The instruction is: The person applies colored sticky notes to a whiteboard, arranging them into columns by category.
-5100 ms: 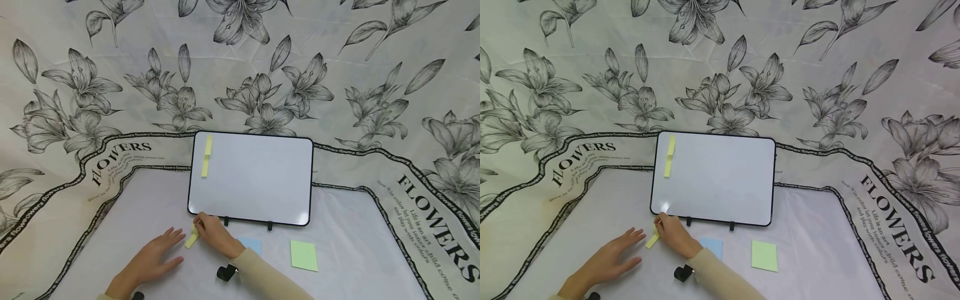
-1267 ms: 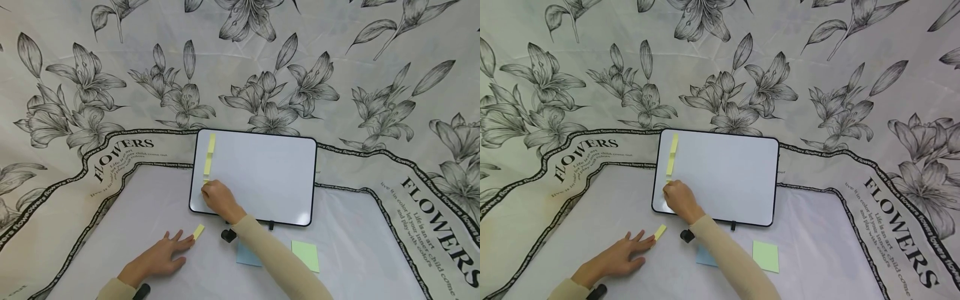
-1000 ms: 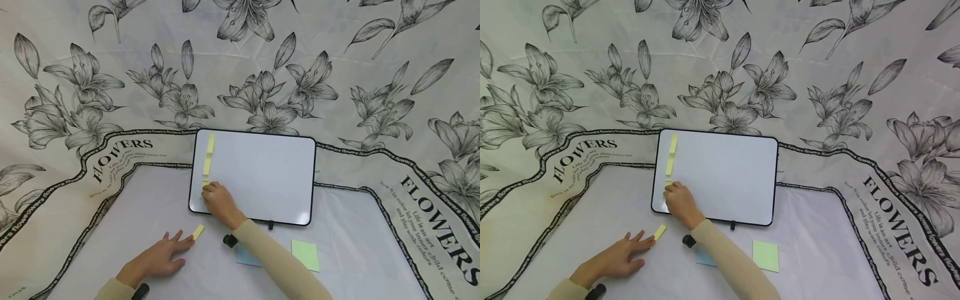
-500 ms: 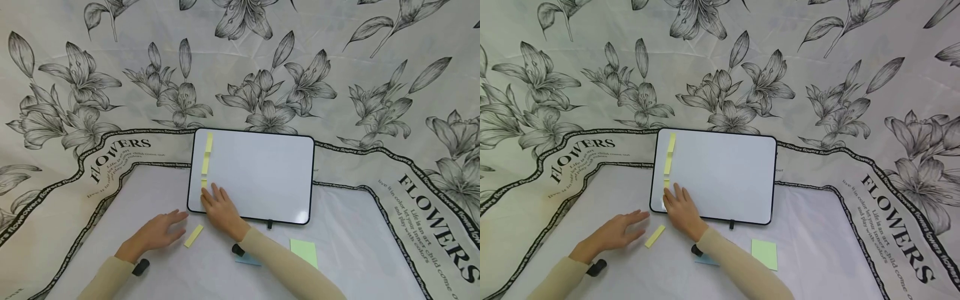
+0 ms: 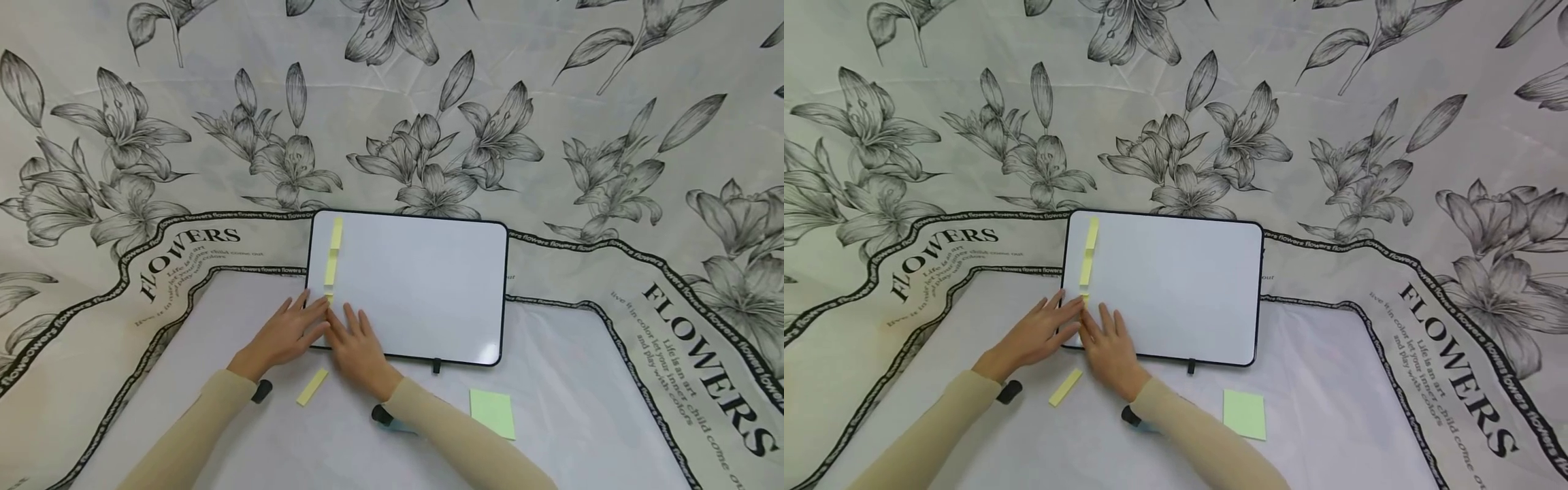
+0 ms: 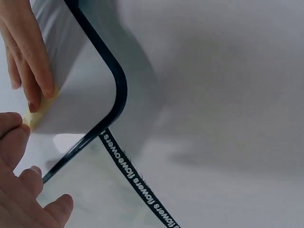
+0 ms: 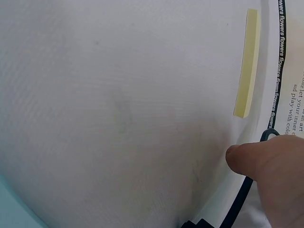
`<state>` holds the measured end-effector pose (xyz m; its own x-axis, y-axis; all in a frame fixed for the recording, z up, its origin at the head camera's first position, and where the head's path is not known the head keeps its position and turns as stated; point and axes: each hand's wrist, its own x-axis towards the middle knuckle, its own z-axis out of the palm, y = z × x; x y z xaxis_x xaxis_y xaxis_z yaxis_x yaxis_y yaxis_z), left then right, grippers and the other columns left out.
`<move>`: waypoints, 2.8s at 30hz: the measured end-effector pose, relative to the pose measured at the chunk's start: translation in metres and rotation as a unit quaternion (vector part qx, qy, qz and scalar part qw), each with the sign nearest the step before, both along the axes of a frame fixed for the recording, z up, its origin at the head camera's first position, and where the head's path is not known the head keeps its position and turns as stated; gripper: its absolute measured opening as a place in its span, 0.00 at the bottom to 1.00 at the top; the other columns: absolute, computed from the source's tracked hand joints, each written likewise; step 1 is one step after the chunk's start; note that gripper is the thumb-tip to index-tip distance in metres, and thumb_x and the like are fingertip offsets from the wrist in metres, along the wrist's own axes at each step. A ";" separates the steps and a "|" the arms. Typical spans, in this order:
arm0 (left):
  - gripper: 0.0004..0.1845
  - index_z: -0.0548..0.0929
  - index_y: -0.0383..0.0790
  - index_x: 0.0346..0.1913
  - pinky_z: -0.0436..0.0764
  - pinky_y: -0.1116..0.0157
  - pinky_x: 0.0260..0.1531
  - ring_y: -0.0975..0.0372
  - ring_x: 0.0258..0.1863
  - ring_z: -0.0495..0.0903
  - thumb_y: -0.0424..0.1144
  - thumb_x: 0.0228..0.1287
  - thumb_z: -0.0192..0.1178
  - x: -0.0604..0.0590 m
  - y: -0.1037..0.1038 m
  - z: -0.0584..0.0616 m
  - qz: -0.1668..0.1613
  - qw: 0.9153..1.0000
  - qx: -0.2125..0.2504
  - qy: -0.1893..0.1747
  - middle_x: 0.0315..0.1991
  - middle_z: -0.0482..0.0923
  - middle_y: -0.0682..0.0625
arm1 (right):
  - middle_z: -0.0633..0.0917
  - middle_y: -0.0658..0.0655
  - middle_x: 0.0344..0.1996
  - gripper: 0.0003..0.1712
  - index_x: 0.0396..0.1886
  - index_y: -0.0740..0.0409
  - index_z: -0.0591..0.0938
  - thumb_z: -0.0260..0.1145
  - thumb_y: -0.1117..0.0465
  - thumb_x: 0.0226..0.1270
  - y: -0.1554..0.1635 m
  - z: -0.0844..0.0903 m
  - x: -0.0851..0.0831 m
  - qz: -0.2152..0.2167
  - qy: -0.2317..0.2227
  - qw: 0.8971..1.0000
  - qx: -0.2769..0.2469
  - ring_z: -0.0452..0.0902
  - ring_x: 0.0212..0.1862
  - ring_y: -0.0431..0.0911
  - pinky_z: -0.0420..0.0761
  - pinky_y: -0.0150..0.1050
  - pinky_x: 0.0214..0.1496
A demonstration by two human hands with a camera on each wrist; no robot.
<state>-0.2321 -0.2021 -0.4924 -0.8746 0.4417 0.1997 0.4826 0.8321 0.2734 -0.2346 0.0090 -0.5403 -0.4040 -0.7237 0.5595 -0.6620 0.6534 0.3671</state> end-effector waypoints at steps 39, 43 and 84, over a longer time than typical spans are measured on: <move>0.32 0.61 0.47 0.81 0.42 0.36 0.78 0.43 0.83 0.44 0.59 0.83 0.37 -0.011 0.011 0.000 0.036 0.997 -0.066 -0.001 0.81 0.59 0.55 | 0.78 0.53 0.71 0.32 0.74 0.54 0.75 0.67 0.56 0.71 0.004 0.003 0.003 -0.038 -0.024 0.998 0.046 0.73 0.71 0.61 0.80 0.55 0.66; 0.34 0.60 0.46 0.81 0.43 0.35 0.78 0.43 0.83 0.44 0.60 0.82 0.39 -0.008 0.008 -0.002 0.042 0.997 -0.057 -0.013 0.81 0.57 0.53 | 0.75 0.55 0.73 0.30 0.74 0.56 0.74 0.63 0.58 0.74 0.008 0.005 0.004 -0.035 -0.048 0.997 0.050 0.72 0.72 0.63 0.79 0.57 0.67; 0.45 0.62 0.54 0.81 0.47 0.28 0.73 0.42 0.81 0.55 0.69 0.67 0.57 0.112 0.077 -0.036 -0.017 0.998 0.033 -0.047 0.80 0.61 0.47 | 0.73 0.64 0.73 0.50 0.77 0.59 0.69 0.74 0.39 0.61 0.181 0.025 0.115 -0.078 -0.341 0.926 -0.142 0.67 0.74 0.66 0.74 0.61 0.69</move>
<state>-0.1198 -0.1251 -0.5280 -0.8754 0.4600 0.1483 0.4803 0.7940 0.3725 -0.1200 0.1900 -0.5157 -0.8208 -0.4895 0.2944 -0.5659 0.7671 -0.3022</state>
